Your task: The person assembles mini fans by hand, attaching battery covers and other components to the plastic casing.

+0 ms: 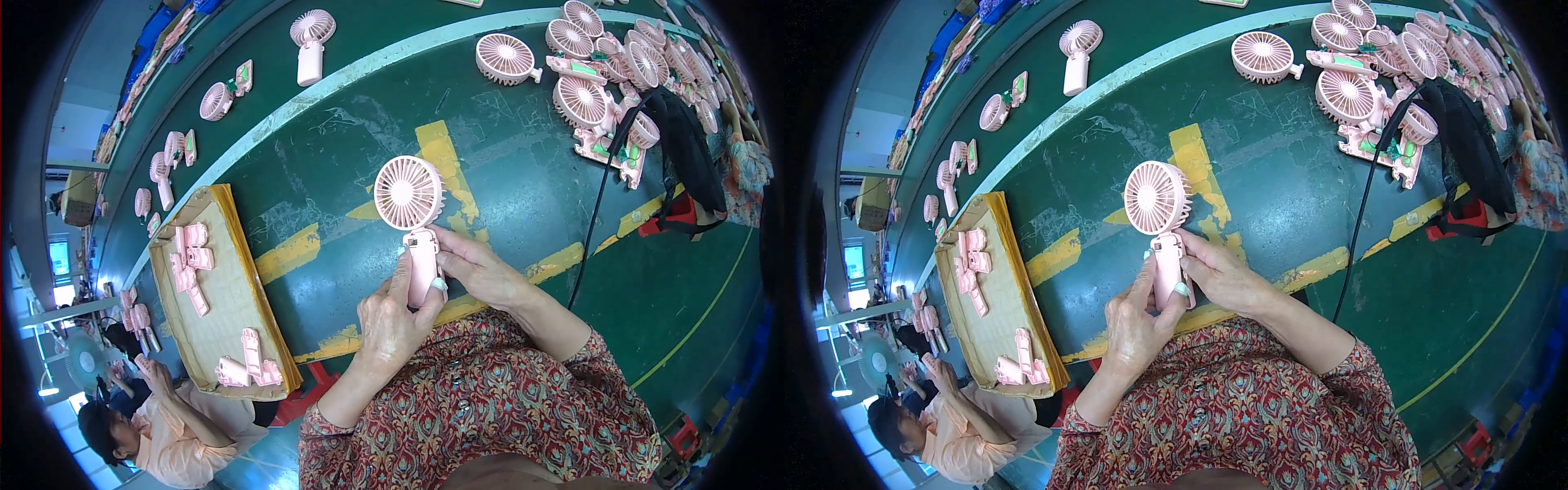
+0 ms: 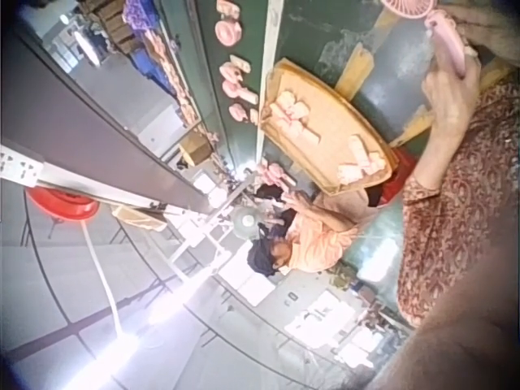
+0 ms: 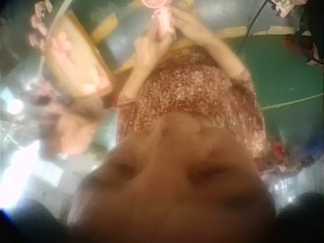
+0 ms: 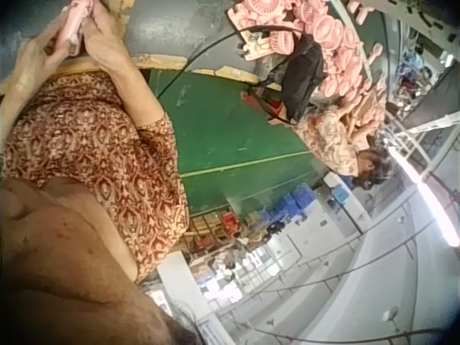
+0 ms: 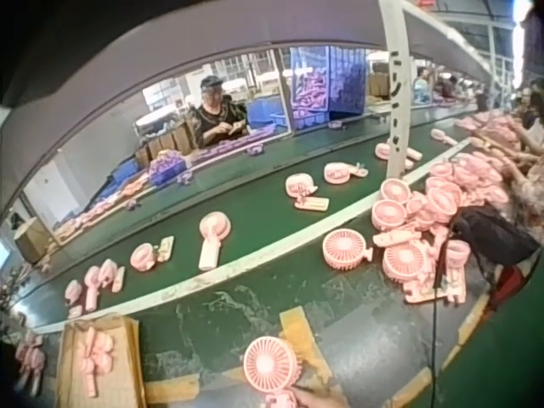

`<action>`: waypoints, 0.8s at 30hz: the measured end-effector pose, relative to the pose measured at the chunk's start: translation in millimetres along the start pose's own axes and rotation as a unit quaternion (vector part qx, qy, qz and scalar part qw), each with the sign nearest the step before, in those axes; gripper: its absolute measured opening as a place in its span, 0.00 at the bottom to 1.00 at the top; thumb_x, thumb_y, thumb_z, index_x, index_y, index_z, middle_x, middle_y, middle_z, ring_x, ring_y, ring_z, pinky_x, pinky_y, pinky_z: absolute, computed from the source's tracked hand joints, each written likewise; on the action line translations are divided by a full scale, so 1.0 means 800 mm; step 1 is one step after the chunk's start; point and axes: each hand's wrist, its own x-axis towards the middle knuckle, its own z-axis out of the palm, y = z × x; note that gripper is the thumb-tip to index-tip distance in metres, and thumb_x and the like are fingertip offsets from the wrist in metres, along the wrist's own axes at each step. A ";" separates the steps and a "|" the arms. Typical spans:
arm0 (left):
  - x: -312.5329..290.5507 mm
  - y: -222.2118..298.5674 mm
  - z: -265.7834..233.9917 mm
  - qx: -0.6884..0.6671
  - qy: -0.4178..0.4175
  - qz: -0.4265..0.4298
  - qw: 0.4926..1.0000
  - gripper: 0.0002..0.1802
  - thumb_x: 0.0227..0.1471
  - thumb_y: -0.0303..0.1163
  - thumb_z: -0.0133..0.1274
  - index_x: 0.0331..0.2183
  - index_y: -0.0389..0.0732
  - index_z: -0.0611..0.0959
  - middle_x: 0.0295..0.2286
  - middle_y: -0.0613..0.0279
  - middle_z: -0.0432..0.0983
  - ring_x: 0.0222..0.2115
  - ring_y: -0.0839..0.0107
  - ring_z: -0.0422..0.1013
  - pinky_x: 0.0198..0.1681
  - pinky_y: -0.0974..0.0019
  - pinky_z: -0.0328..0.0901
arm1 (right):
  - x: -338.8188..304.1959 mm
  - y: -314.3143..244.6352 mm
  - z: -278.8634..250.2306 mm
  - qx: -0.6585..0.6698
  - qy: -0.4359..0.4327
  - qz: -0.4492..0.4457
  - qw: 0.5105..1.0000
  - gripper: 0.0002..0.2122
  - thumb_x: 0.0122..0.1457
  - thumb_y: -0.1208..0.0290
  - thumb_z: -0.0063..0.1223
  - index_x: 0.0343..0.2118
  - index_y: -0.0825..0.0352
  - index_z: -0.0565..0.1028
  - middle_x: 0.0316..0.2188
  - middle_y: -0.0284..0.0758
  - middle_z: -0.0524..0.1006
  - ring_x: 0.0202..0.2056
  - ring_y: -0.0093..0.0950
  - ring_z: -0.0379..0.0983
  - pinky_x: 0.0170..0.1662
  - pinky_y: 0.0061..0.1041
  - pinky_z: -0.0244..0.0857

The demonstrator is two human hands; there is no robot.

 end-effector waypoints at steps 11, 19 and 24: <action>-0.003 -0.003 0.003 0.056 0.000 0.026 0.998 0.32 0.39 0.35 0.59 0.44 0.24 0.73 0.17 0.47 0.75 0.17 0.60 0.75 0.21 0.63 0.68 | -0.001 0.001 -0.002 -0.015 -0.024 -0.013 1.000 0.22 0.62 0.77 0.35 0.59 0.72 0.53 0.52 0.37 0.64 0.53 0.25 0.60 0.56 0.23 0.54; -0.007 -0.013 0.010 0.061 0.002 0.097 0.993 0.34 0.42 0.37 0.58 0.46 0.22 0.69 0.17 0.46 0.74 0.13 0.56 0.72 0.14 0.57 0.66 | -0.003 -0.005 0.005 0.034 -0.007 0.019 0.999 0.24 0.58 0.79 0.38 0.59 0.70 0.54 0.51 0.35 0.65 0.52 0.24 0.61 0.56 0.22 0.54; -0.009 -0.008 0.013 0.092 0.001 0.094 0.991 0.34 0.40 0.35 0.59 0.46 0.22 0.69 0.16 0.48 0.73 0.13 0.57 0.72 0.14 0.60 0.66 | -0.004 0.003 0.005 0.053 0.003 0.018 0.998 0.22 0.59 0.77 0.39 0.58 0.71 0.57 0.50 0.34 0.66 0.50 0.23 0.63 0.54 0.22 0.56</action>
